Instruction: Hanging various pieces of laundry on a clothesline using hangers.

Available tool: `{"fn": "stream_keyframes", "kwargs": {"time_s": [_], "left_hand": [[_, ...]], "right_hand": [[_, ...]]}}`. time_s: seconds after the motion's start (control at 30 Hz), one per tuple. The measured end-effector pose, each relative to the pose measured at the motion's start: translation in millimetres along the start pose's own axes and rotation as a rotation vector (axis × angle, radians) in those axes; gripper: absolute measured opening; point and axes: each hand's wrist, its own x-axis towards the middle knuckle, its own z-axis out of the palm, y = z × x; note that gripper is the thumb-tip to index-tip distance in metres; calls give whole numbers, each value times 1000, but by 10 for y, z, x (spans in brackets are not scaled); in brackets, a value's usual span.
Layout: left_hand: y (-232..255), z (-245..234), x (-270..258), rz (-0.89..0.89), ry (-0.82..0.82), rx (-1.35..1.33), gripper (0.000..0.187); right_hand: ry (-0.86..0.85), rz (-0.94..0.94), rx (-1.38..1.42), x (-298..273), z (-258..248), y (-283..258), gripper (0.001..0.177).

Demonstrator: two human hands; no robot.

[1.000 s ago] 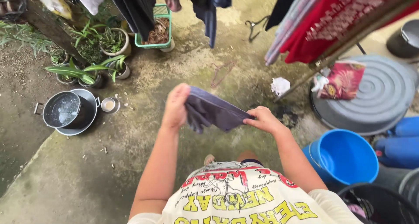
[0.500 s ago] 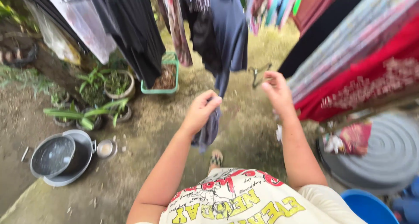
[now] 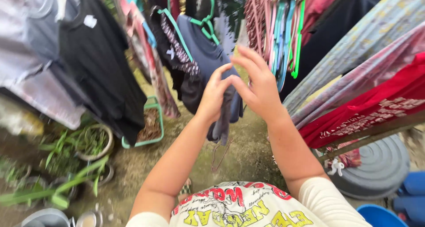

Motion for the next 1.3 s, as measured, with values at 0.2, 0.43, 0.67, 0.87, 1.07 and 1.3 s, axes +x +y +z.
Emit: {"fn": "stream_keyframes", "kwargs": {"time_s": [0.2, 0.43, 0.67, 0.87, 1.07, 1.3], "left_hand": [[-192, 164, 917, -187, -213, -207, 63], [-797, 579, 1892, -58, -265, -40, 77], [-898, 1303, 2003, 37, -255, 297, 68], [-1131, 1934, 2067, 203, -346, 329, 66], [-1291, 2644, 2132, 131, -470, 387, 75], [-1555, 2777, 2069, 207, -471, 295, 74]], "right_hand": [[59, -13, -845, 761, 10, 535, 53], [13, 539, -1147, 572, -222, 1129, 71], [84, 464, -1289, 451, -703, 1347, 51], [111, 489, -1332, 321, -1359, 1436, 48], [156, 553, -1363, 56, -2102, 1631, 49], [142, 547, -1320, -74, -2357, 1720, 52]]}}
